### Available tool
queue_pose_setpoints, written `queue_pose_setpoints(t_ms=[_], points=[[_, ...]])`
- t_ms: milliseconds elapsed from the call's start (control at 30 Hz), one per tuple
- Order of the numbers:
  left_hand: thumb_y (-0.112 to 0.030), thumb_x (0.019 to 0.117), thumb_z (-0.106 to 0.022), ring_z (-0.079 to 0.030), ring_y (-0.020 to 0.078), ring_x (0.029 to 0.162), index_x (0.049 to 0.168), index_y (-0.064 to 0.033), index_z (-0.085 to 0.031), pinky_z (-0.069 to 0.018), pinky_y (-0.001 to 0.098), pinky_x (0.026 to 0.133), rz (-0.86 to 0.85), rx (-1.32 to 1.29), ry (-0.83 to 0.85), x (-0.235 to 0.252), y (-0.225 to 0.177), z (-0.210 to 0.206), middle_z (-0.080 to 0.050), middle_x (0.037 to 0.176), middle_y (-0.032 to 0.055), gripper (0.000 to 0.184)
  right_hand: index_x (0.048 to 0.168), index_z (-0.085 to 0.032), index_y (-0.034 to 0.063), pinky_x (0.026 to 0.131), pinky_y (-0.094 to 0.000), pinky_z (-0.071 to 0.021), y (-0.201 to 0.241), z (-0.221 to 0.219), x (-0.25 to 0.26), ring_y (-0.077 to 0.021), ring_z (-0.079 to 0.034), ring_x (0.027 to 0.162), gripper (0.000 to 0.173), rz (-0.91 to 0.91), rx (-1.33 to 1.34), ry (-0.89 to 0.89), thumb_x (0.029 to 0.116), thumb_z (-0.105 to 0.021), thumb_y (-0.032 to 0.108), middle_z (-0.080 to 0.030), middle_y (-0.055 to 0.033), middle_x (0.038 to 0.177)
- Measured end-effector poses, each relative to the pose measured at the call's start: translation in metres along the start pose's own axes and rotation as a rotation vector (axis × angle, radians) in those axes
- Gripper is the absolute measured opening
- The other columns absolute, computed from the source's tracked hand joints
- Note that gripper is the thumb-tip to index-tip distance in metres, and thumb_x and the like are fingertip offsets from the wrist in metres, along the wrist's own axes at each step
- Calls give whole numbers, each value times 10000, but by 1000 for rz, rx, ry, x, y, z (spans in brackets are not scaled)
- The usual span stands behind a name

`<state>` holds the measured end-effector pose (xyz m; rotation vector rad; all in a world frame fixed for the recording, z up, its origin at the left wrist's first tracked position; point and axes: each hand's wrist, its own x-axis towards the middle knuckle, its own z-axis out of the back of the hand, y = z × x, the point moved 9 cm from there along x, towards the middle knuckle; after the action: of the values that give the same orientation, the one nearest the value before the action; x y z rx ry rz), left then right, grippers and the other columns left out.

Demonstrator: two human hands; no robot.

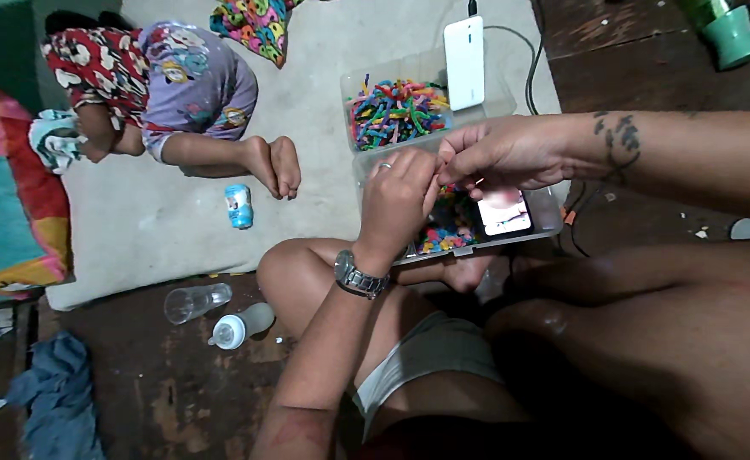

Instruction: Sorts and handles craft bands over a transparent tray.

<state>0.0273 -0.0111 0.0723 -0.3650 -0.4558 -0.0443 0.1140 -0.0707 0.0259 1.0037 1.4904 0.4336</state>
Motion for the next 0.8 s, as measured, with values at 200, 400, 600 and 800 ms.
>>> queue_pose_setpoints(t_ms=[200,400,600,800], points=[[-83,977,-618,-665,297,921,984,-17,-670,-536,459,803,66,-2,32,-1,6,-5,-670,975,141,84,826,-503,81,536,-178,-440,8,7,3,-60,-559,622,198,117,-20,-71,965,-594,-27,-642,-49,815],[-92,984,-612,-665,293,892,970,-19,-674,-532,453,783,75,3,-7,-2,6,-5,-672,954,139,97,909,-539,56,657,-244,-557,9,12,5,-110,-620,697,153,148,-85,-137,947,-678,7,-606,-53,813],[-86,969,-627,-665,316,928,981,-19,-673,-521,503,835,107,22,42,-4,5,-9,-673,969,146,83,936,-582,20,641,-242,-517,21,8,-8,-113,-585,666,98,44,-299,-191,943,-675,-10,-591,-69,793],[-82,954,-641,-672,311,921,968,-14,-683,-521,486,817,69,23,25,-6,3,-12,-682,951,141,81,960,-549,-2,683,-225,-459,34,-28,-43,-95,-521,687,79,-170,-390,-282,991,-547,-75,-523,-61,802]])
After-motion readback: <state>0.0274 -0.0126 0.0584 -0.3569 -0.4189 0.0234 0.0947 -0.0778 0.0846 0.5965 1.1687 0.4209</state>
